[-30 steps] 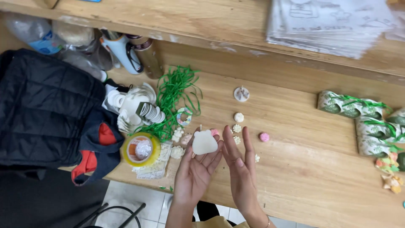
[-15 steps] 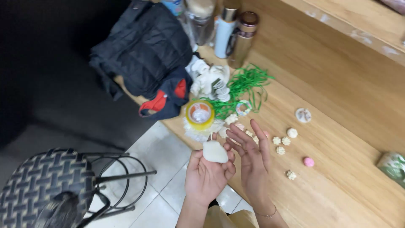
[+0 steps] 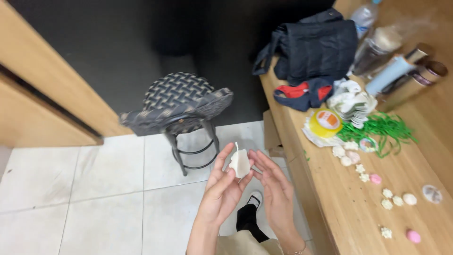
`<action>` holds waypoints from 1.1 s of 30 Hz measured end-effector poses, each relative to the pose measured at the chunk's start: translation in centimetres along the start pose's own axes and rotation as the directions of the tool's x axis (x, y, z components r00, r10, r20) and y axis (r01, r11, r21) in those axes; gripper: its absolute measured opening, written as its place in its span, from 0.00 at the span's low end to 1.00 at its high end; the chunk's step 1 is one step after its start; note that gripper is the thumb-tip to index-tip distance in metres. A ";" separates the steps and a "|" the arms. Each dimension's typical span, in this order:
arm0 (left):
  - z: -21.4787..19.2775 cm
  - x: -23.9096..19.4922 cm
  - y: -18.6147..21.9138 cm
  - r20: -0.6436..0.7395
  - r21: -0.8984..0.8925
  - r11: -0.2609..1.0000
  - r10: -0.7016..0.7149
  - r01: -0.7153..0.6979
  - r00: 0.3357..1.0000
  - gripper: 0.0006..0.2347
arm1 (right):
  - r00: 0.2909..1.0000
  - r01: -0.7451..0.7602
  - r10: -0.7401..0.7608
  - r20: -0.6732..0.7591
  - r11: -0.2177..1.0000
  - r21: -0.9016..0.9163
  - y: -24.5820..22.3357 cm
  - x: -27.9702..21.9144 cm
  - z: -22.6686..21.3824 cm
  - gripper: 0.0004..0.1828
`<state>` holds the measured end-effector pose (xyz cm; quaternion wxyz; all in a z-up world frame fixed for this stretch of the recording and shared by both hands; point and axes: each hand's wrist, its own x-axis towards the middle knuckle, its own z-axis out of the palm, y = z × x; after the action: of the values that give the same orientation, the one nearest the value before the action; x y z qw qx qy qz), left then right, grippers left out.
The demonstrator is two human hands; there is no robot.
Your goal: Inspecting and placing various flower-shaped and animal-shaped decorative candles onto a display shelf.
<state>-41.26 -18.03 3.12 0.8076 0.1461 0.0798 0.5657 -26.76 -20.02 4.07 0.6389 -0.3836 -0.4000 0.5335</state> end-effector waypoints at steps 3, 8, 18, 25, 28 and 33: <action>1.1 -4.6 3.1 -0.108 0.230 0.957 0.205 -0.177 0.973 0.30 | 0.979 -0.011 0.016 0.205 1.000 -0.028 0.3 -2.1 4.0 0.27; 1.2 -11.5 6.5 -0.221 0.651 0.681 0.593 -0.335 0.774 0.29 | 0.854 -0.080 0.067 0.516 0.997 0.002 1.3 -5.6 10.4 0.29; 2.1 -21.8 11.4 -0.225 0.966 0.242 0.961 -0.090 0.162 0.27 | 0.395 -0.644 0.390 0.832 0.763 -0.052 4.4 -8.6 21.1 0.36; 1.2 -26.1 15.7 -0.067 0.961 0.114 0.980 0.251 -0.189 0.26 | 0.067 -0.776 0.424 0.903 0.591 -0.220 8.7 -9.4 29.9 0.36; 1.1 -27.6 17.9 -0.047 0.941 0.144 0.951 0.306 -0.305 0.26 | -0.093 -0.814 0.411 0.907 0.494 -0.307 10.3 -9.8 34.1 0.36; 0.3 -29.0 21.4 0.066 0.868 0.163 0.898 0.469 -0.434 0.25 | -0.263 -0.827 0.421 0.868 0.366 -0.428 13.5 -10.5 40.1 0.35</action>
<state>-70.26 -38.46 9.31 -0.1799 0.0440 0.8062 0.5619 -69.91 -26.00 6.14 -0.0825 -0.0140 -0.3098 0.9471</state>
